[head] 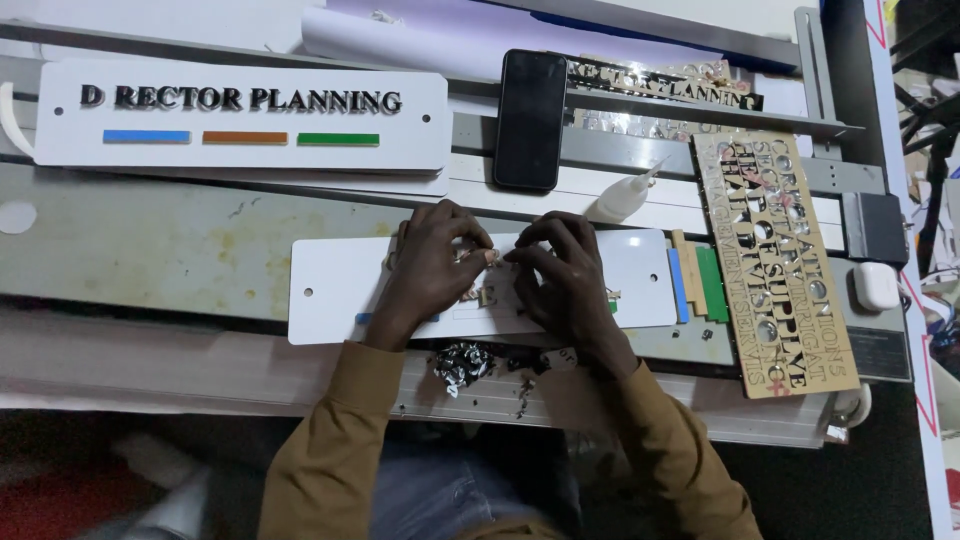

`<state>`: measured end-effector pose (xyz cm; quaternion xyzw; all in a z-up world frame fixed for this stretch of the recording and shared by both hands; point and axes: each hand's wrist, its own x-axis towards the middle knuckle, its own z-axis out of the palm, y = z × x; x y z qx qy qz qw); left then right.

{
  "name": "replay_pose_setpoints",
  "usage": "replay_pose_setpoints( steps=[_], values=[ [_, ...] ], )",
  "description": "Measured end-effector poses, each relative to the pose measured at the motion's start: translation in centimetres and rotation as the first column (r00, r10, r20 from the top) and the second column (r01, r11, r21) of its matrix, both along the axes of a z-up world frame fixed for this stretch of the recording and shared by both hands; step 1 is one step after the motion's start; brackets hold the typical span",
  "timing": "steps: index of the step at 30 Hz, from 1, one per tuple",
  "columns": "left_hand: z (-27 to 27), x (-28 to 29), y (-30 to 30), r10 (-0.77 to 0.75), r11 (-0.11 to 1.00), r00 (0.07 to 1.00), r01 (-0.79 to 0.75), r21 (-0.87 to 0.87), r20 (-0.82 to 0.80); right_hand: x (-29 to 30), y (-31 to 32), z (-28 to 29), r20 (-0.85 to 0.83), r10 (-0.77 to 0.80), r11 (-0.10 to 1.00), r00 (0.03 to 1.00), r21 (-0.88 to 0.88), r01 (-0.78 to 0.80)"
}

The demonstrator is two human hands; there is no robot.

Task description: Assembling a sign by gluing individual letters onto a base plate with precision

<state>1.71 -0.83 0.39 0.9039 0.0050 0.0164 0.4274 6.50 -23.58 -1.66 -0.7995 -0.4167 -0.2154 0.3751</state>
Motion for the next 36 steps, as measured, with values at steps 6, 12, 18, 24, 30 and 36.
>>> replay_pose_setpoints(
  steps=[6, 12, 18, 24, 30, 36],
  values=[
    [1.0, -0.1, 0.0, 0.014, 1.000, 1.000, -0.013, 0.016, -0.013, -0.6, 0.5, 0.8, 0.035, 0.004, 0.998, 0.999, -0.068, -0.002],
    [-0.4, 0.6, 0.1, 0.003, 1.000, 0.999, -0.002, 0.026, -0.039, -0.1, 0.3, -0.5, 0.126, 0.022, 0.990, 0.992, -0.138, -0.004],
    [1.1, 0.4, 0.2, -0.002, 1.000, 0.998, 0.004, 0.029, -0.066, 0.5, -0.1, -2.0, 0.119, 0.046, 0.989, 0.992, -0.142, -0.028],
    [0.0, 1.0, 0.1, -0.019, 0.998, 0.998, 0.022, 0.054, -0.061, 0.3, 0.1, -1.1, 0.119, 0.067, 0.984, 0.991, -0.174, -0.045],
    [0.8, 0.8, 0.0, -0.033, 0.999, 0.996, 0.036, 0.040, -0.082, 0.6, 0.2, -1.1, 0.145, 0.059, 0.971, 0.988, -0.237, -0.023],
    [1.2, 0.9, -0.4, -0.015, 0.994, 0.986, 0.032, 0.100, -0.169, 2.5, -0.8, -4.7, 0.004, 0.089, 0.970, 0.996, -0.227, -0.086]
  ],
)
